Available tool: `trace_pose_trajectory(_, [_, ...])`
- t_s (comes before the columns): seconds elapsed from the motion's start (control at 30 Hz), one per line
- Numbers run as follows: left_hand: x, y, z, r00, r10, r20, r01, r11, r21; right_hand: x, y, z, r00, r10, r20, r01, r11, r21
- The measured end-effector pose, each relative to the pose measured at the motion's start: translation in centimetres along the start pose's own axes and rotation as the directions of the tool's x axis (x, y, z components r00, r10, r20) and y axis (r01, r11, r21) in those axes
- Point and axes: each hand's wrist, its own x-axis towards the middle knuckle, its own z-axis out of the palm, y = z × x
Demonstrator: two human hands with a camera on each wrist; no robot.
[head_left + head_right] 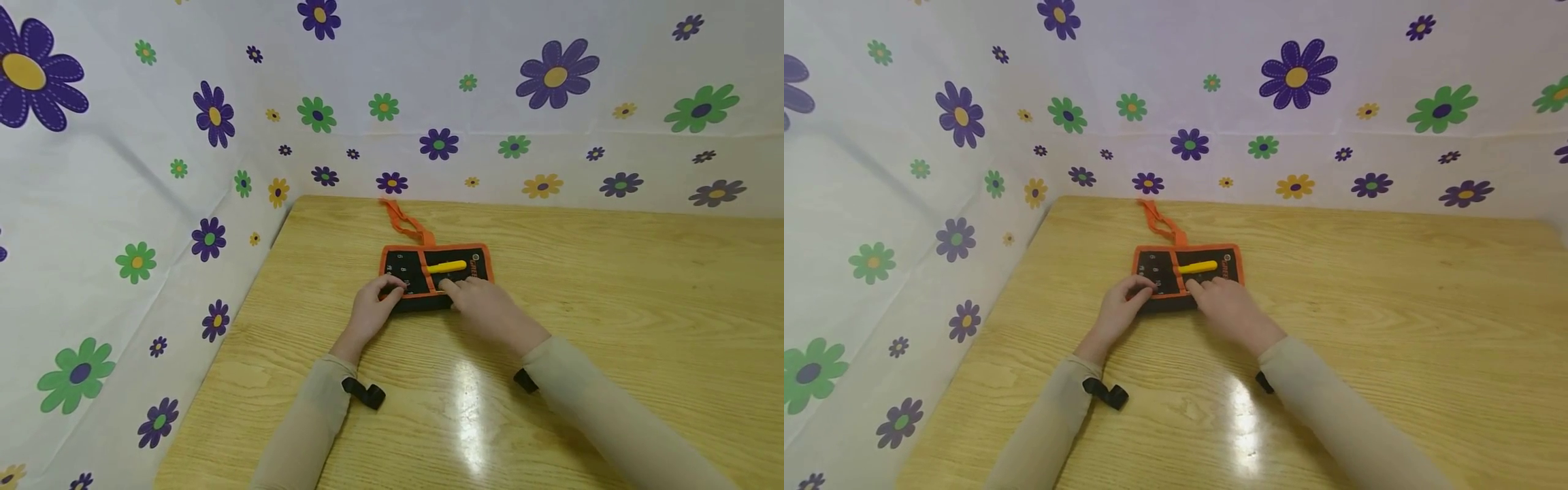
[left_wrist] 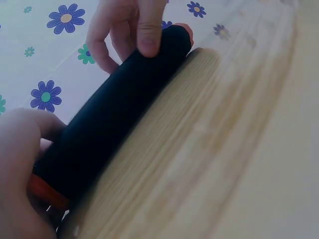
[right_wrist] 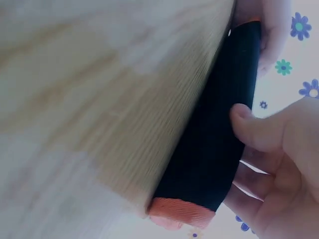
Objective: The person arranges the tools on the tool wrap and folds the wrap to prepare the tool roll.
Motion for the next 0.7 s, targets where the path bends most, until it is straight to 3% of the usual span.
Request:
trace_pose_trajectory(0.17, [-0.1,0.1,0.0,0.999,-0.037,-0.029,0.035,0.997,-0.064,0.5,0.9,-0.2,0.993,0.087,0.075,-0.099,0.977,0.187])
trace_pose_trajectory(0.37, [0.1,0.1,0.1,0.997,-0.011,-0.082,-0.006,0.978,-0.209,1.3,2.4,0.1,0.961,0.197,0.194,-0.256,0.901,0.351])
trace_pose_trajectory(0.47, [0.2,0.0,0.1,0.996,-0.012,-0.089,-0.003,0.985,-0.170,1.5,2.8,0.4,0.974,0.191,0.125,-0.224,0.901,0.370])
trace_pose_trajectory(0.6, [0.3,-0.3,0.1,0.996,0.002,-0.085,-0.011,0.995,-0.103,1.6,3.0,0.8,0.993,0.094,-0.066,-0.072,0.956,0.283])
trace_pose_trajectory(0.7, [0.2,-0.4,0.1,0.996,-0.002,-0.088,-0.005,0.997,-0.072,1.6,2.8,0.8,0.991,0.057,-0.125,-0.034,0.983,0.179])
